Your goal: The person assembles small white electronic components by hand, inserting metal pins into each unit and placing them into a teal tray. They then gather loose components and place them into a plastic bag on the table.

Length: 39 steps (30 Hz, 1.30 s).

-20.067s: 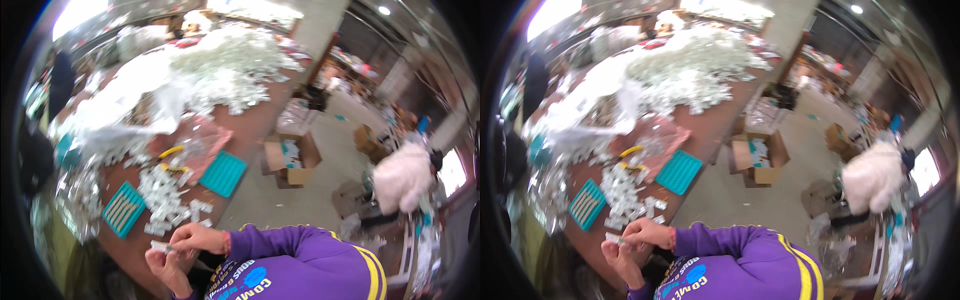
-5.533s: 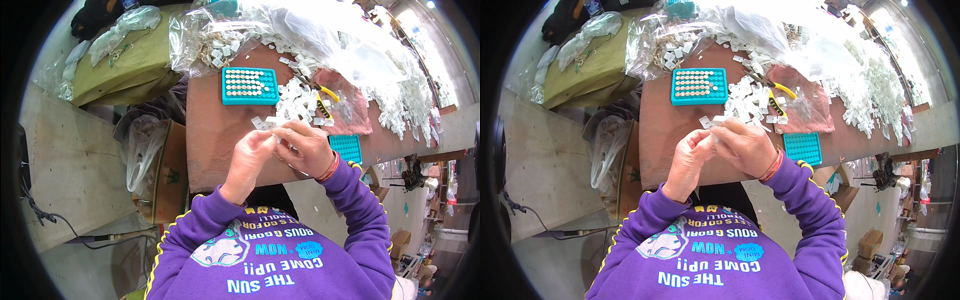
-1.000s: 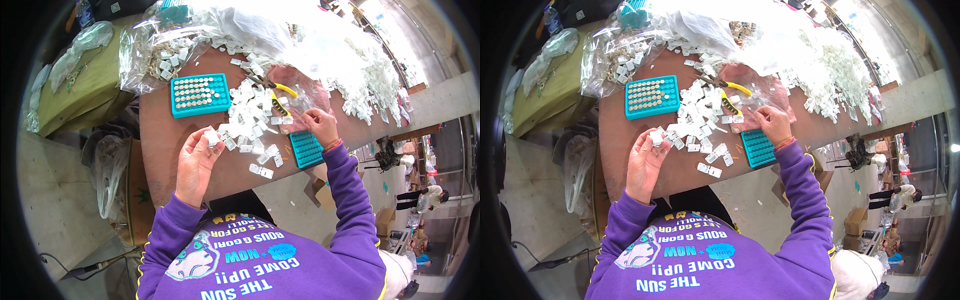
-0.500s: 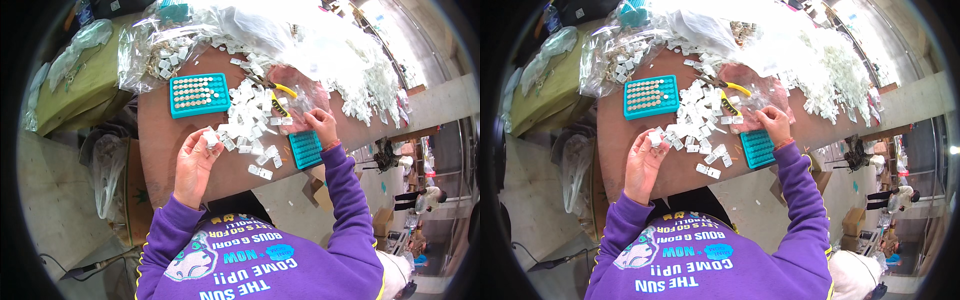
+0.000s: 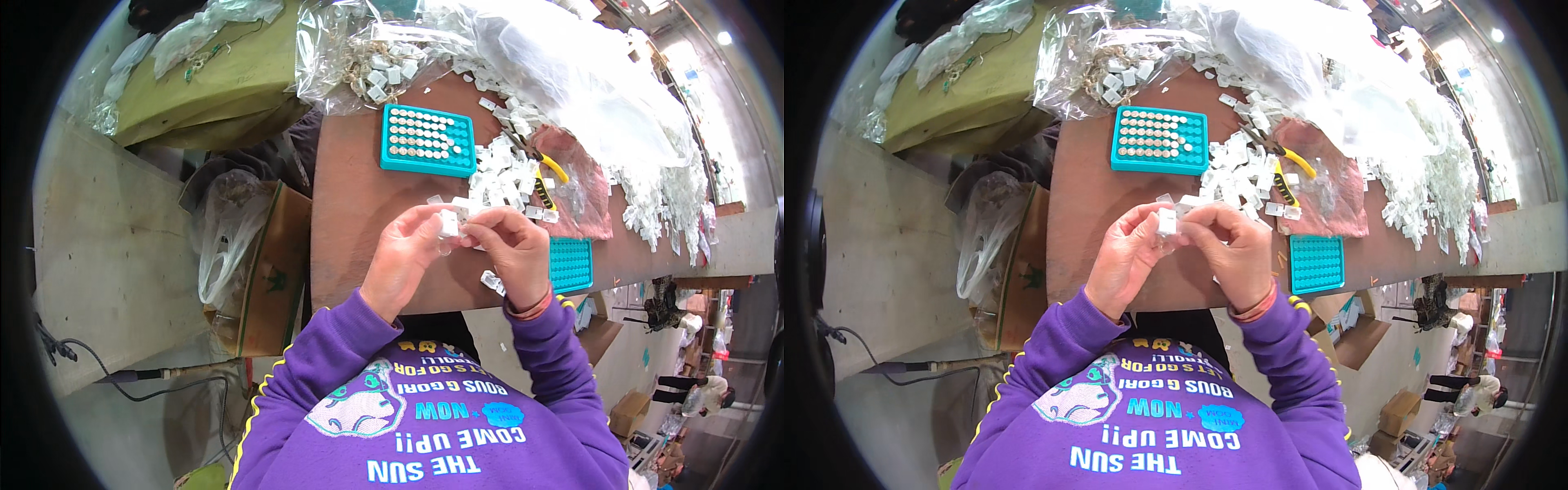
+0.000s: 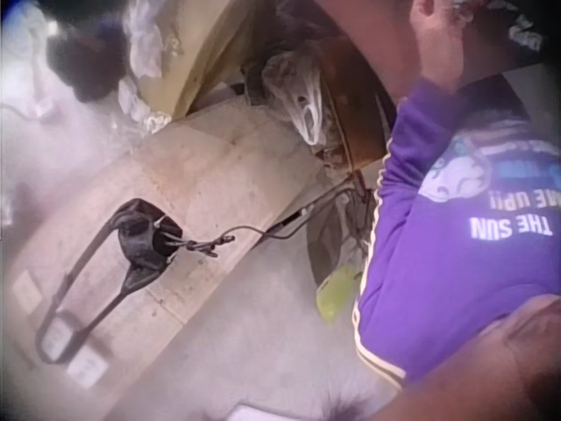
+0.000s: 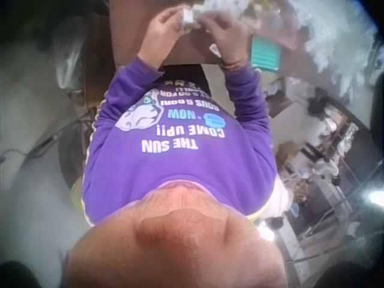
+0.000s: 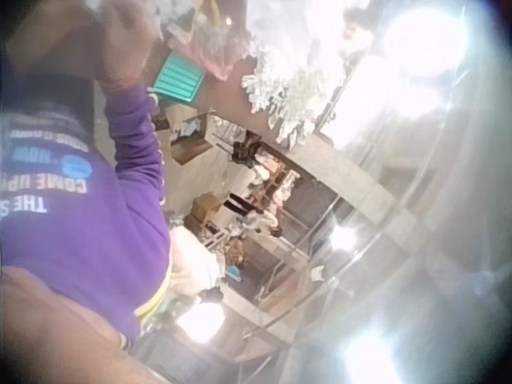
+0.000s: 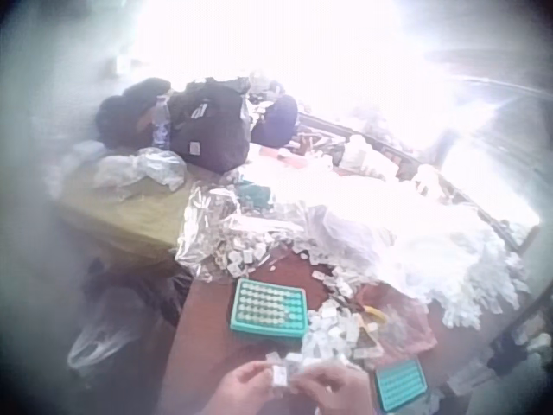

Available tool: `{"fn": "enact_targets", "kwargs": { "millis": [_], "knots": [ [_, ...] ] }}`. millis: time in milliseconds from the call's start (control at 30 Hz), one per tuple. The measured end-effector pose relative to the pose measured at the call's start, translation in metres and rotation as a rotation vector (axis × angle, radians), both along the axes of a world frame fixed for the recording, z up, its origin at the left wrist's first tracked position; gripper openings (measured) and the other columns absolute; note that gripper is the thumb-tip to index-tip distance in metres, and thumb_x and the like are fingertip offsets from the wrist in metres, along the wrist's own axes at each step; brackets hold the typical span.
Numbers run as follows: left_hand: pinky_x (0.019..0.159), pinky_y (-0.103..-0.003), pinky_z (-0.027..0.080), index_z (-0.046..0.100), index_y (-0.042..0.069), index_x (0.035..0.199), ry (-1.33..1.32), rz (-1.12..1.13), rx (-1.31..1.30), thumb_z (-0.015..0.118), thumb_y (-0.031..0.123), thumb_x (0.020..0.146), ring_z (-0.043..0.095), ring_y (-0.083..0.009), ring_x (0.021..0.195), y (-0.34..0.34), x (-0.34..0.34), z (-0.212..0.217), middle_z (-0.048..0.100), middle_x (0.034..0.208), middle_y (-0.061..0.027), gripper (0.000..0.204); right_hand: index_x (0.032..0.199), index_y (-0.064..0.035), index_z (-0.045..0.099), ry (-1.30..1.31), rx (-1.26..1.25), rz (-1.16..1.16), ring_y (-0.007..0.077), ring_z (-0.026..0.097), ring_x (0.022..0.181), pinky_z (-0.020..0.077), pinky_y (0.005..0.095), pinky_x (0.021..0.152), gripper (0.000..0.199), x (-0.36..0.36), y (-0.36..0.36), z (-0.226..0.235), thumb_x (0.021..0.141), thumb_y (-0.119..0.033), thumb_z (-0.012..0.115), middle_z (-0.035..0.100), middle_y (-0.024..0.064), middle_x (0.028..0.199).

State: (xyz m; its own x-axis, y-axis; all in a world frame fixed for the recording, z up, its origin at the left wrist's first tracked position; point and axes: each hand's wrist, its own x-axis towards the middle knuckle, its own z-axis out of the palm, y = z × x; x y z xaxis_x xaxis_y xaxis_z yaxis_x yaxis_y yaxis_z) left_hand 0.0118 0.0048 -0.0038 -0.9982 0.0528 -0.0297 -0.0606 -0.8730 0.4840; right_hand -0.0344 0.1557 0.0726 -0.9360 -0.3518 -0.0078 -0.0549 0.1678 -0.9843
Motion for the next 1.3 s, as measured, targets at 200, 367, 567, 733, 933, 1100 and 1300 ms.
{"fn": "enact_targets", "kwargs": {
  "millis": [200, 367, 567, 733, 933, 1100, 1300],
  "knots": [
    [0.080, -0.028, 0.050, 0.062, 0.000, 0.119, -0.068, -0.004, -0.079, 0.060, 0.025, 0.099, 0.062, -0.0137, 0.088, 0.001, 0.001, 0.005, 0.067, 0.105, -0.0075, 0.032, 0.088, 0.0016, 0.067, 0.250, 0.186, -0.091, 0.0139, 0.065, 0.075, 0.0516, 0.0254, 0.067, 0.007, 0.003, -0.009, -0.009, 0.081, 0.003, 0.068, 0.065, 0.0077, 0.083],
    [0.086, -0.031, 0.052, 0.061, -0.001, 0.120, -0.028, -0.030, -0.120, 0.060, 0.023, 0.099, 0.063, -0.0141, 0.096, 0.000, 0.001, 0.003, 0.067, 0.109, -0.0076, 0.032, 0.088, 0.0018, 0.065, 0.355, 0.249, -0.044, 0.0175, 0.066, 0.073, 0.0525, 0.0279, 0.067, 0.007, 0.002, -0.005, -0.005, 0.081, 0.002, 0.068, 0.065, 0.0098, 0.084],
    [0.089, -0.033, 0.053, 0.061, -0.002, 0.121, -0.033, -0.044, -0.200, 0.060, 0.019, 0.098, 0.063, -0.0145, 0.101, 0.000, 0.001, 0.004, 0.066, 0.113, -0.0082, 0.031, 0.089, 0.0008, 0.064, 0.387, 0.334, 0.088, 0.0208, 0.066, 0.072, 0.0528, 0.0293, 0.066, 0.009, -0.005, 0.004, 0.002, 0.080, 0.002, 0.067, 0.065, 0.0112, 0.084],
    [0.087, -0.031, 0.052, 0.061, -0.003, 0.120, -0.035, -0.041, -0.223, 0.061, 0.017, 0.097, 0.063, -0.0135, 0.098, 0.000, 0.001, 0.004, 0.066, 0.113, -0.0084, 0.030, 0.089, -0.0012, 0.063, 0.508, 0.404, 0.083, 0.0269, 0.066, 0.072, 0.0527, 0.0323, 0.064, 0.011, -0.002, 0.003, -0.001, 0.079, 0.002, 0.067, 0.064, 0.0126, 0.084],
    [0.079, -0.025, 0.050, 0.067, -0.001, 0.114, -0.071, -0.020, -0.226, 0.065, 0.018, 0.094, 0.062, -0.0095, 0.086, 0.001, 0.001, 0.005, 0.069, 0.104, -0.0061, 0.027, 0.091, -0.0017, 0.064, 0.539, 0.356, 0.041, 0.0256, 0.066, 0.072, 0.0527, 0.0317, 0.064, 0.013, 0.005, 0.000, -0.011, 0.079, 0.003, 0.068, 0.064, 0.0121, 0.086],
    [0.077, -0.025, 0.050, 0.066, -0.002, 0.115, -0.069, -0.027, -0.186, 0.065, 0.020, 0.095, 0.062, -0.0094, 0.086, 0.001, 0.000, 0.009, 0.069, 0.103, -0.0059, 0.029, 0.092, -0.0011, 0.064, 0.342, 0.247, 0.028, 0.0224, 0.065, 0.070, 0.0510, 0.0283, 0.063, 0.013, 0.003, 0.007, -0.015, 0.080, 0.004, 0.067, 0.064, 0.0114, 0.084],
    [0.075, -0.024, 0.049, 0.066, -0.002, 0.115, -0.060, -0.037, -0.220, 0.063, 0.022, 0.096, 0.061, -0.0092, 0.083, 0.001, 0.000, 0.006, 0.068, 0.100, -0.0049, 0.030, 0.091, -0.0008, 0.061, 0.554, 0.353, 0.077, 0.0252, 0.063, 0.066, 0.0489, 0.0299, 0.060, 0.010, 0.002, 0.007, -0.017, 0.083, 0.005, 0.064, 0.062, 0.0124, 0.082]
  ]
}}
